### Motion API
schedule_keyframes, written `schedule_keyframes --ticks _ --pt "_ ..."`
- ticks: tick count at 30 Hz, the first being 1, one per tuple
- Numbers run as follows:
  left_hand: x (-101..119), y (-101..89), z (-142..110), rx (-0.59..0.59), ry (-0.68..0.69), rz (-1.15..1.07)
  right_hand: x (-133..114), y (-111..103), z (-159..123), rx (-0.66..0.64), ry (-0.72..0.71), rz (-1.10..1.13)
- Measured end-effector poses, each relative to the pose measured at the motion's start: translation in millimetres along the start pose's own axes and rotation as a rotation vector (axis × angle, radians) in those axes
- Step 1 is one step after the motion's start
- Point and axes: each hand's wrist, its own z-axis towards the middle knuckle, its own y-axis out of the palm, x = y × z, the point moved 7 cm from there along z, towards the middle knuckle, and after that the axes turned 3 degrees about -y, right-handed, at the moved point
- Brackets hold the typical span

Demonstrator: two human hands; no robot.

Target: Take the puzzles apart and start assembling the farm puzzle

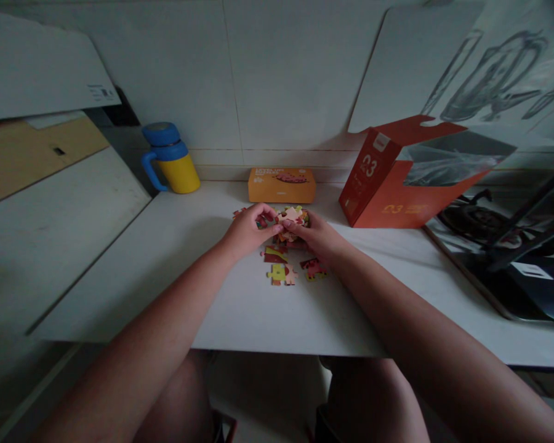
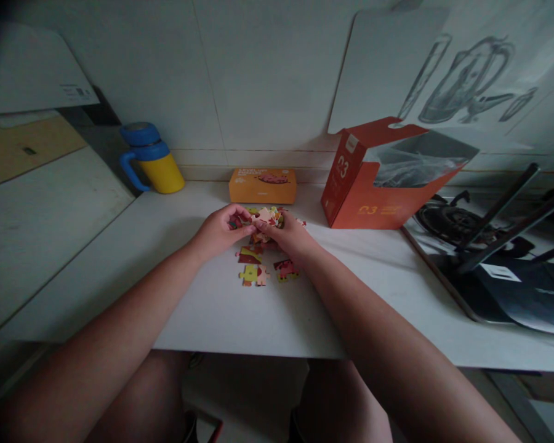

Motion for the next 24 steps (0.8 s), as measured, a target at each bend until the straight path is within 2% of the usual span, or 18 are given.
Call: schedule_keyframes --ticks 4,7,11,13,15,16,19,20,22,24 --pt "-7 1.9 0 -0.032 -0.146 -0.273 -2 2 -1 -0.018 -0.005 0.012" --pt "-15 -0.5 0 0.011 -0.284 -0.446 -3 1 -1 -0.018 -0.011 0.002" --pt "-26 -22.0 6 0.153 -0.347 -0.538 -1 -5 1 0.016 -0.003 -0.018" --pt "-31 -36.0 9 0.178 -0.358 -0.522 -1 -9 3 0.042 -0.010 -0.016" --pt "-34 -46.4 10 0.107 -0.384 -0.438 -2 -12 4 0.069 -0.023 -0.008" --pt "-35 -48.2 9 0.019 -0.408 -0.367 -3 -13 4 0.079 -0.031 -0.003" --pt "-43 -43.9 -2 -0.344 -0.493 -0.127 -5 -14 5 0.085 -0.051 0.001" --pt "-46 -43.1 -6 -0.425 -0.512 -0.056 -5 -14 5 0.079 -0.053 -0.004" --pt "-53 -45.6 -6 -0.453 -0.493 0.093 -3 -14 5 0.068 -0.052 -0.023" --pt "-55 -50.6 1 -0.346 -0.404 0.254 -1 -14 6 0.067 -0.044 -0.034"
